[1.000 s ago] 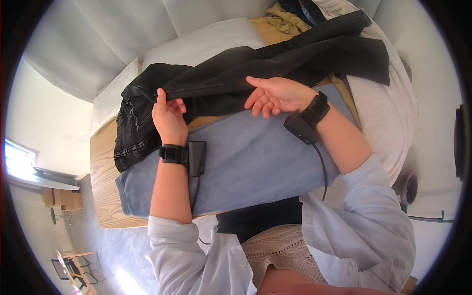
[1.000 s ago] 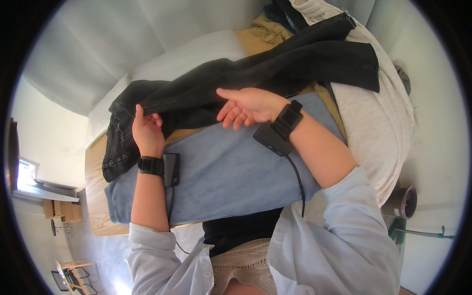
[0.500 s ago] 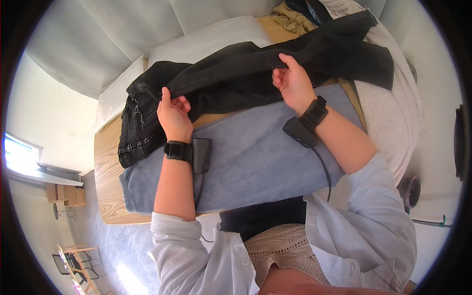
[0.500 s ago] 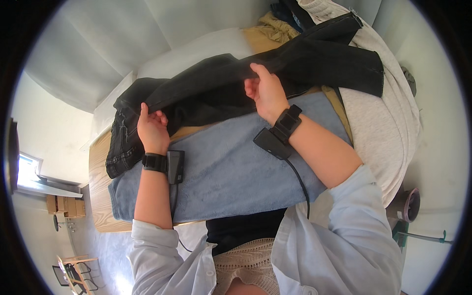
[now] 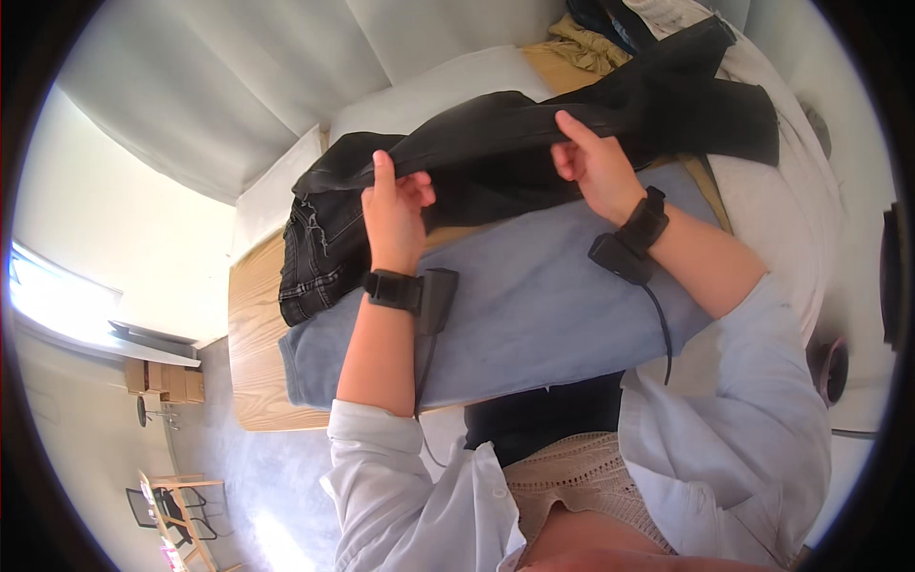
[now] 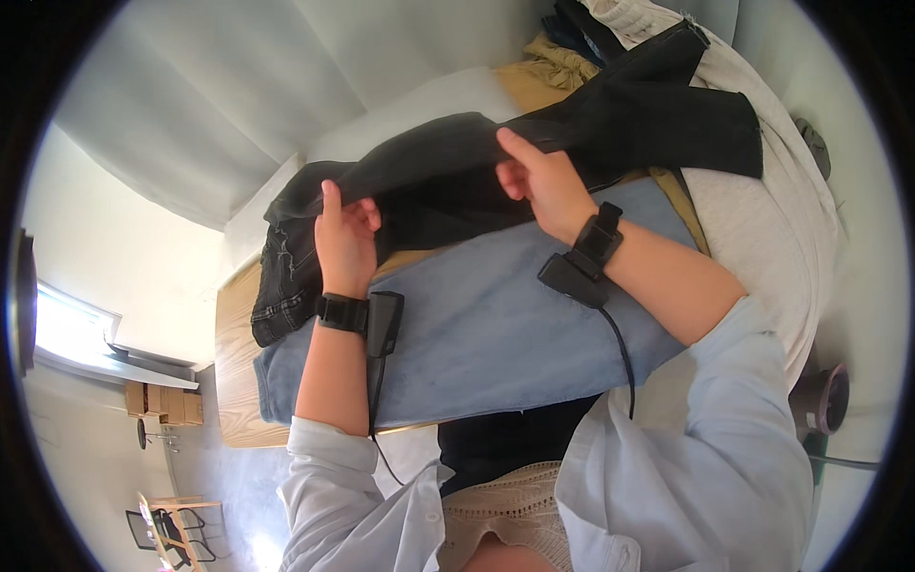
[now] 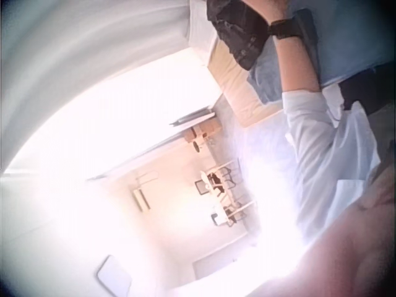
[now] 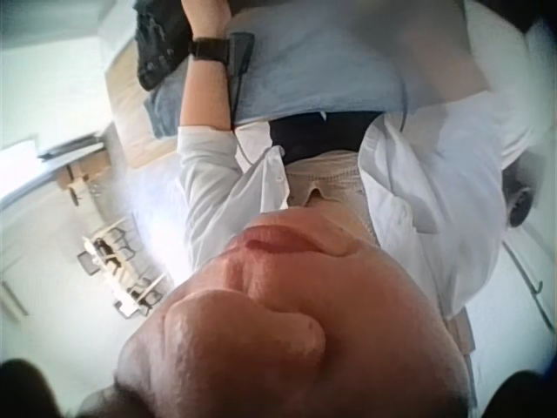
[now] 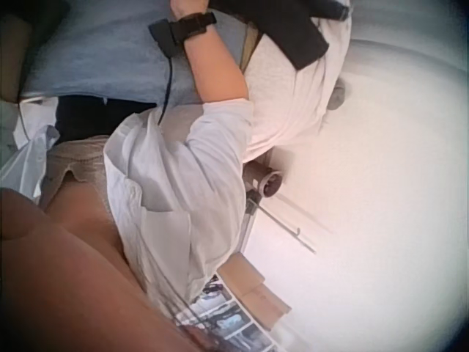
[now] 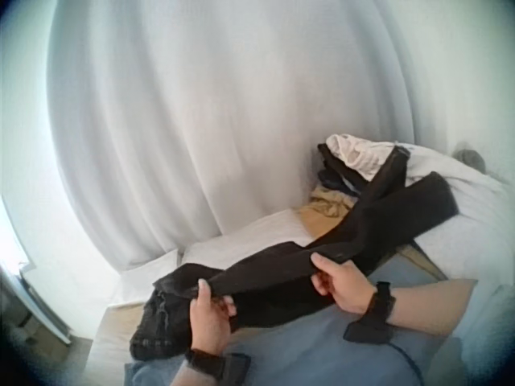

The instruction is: Checking the seams and interior of a pair of black denim pants.

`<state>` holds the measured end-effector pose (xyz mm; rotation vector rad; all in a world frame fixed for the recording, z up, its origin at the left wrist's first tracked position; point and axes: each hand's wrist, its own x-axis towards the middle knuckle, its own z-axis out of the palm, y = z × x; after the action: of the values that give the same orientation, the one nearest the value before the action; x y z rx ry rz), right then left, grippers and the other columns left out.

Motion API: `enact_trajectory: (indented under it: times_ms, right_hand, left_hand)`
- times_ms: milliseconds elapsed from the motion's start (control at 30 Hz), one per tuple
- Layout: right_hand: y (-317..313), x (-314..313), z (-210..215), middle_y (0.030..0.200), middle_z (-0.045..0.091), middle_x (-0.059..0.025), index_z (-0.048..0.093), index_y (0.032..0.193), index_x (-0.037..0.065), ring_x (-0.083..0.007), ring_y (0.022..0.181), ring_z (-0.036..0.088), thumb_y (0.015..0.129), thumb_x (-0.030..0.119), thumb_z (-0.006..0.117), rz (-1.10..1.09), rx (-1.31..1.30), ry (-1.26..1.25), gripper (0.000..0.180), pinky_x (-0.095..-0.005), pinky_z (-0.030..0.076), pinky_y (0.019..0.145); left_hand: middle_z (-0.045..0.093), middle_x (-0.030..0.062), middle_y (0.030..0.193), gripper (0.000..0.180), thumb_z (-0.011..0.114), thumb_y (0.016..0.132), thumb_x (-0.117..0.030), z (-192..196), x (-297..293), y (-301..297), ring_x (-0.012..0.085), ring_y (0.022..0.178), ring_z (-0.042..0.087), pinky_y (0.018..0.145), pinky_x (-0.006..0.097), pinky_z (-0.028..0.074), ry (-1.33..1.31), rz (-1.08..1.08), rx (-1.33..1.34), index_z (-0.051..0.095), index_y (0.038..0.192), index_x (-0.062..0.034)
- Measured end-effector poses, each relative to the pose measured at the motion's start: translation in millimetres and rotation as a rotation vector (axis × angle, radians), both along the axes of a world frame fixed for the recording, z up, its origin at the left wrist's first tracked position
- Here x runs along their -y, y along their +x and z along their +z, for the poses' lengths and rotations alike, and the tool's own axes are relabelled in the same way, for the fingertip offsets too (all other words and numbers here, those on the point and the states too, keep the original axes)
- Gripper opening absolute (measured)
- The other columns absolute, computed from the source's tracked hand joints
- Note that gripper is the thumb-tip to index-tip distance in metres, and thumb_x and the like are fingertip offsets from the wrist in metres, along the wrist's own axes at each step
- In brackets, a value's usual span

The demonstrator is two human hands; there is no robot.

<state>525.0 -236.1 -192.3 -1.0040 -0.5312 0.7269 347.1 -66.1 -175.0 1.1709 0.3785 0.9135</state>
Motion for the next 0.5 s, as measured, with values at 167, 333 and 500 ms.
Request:
enact_trajectory:
  times_ms: [167, 333, 500]
  right_hand:
    - [-7, 1, -3, 0.059, 0.053, -0.0009, 0.057, 0.072, 0.012, -0.0105, 0.051, 0.046, 0.085, 0.031, 0.064, -0.128, -0.077, 0.114, 0.024, -0.0234, 0.034, 0.05]
    - [-12, -1, -8, 0.062, 0.054, 0.0, 0.058, 0.077, 0.012, -0.0095, 0.053, 0.047, 0.087, 0.031, 0.064, 0.068, -0.104, -0.022, 0.022, -0.0229, 0.034, 0.049]
    - [-12, 1, -11, 0.075, 0.057, 0.0019, 0.059, 0.088, 0.011, -0.0089, 0.058, 0.047, 0.09, 0.03, 0.06, 0.083, -0.112, -0.076, 0.019, -0.0229, 0.034, 0.051]
  left_hand:
    - [0.056, 0.0065, 0.061, 0.047, 0.045, 0.096, -0.042, -1, 10, 20, 0.0151, 0.051, 0.049, 0.049, 0.027, 0.038, -0.063, -0.007, 0.102, 0.059, 0.074, -0.0028]
    - [0.057, 0.007, 0.061, 0.046, 0.043, 0.097, -0.041, -14, 7, 6, 0.0144, 0.049, 0.049, 0.048, 0.026, 0.037, 0.014, 0.04, 0.012, 0.06, 0.08, -0.0016]
    - [0.057, 0.0067, 0.062, 0.045, 0.043, 0.096, -0.041, -18, 8, 7, 0.014, 0.05, 0.05, 0.048, 0.025, 0.039, -0.035, -0.015, 0.057, 0.06, 0.084, -0.0013]
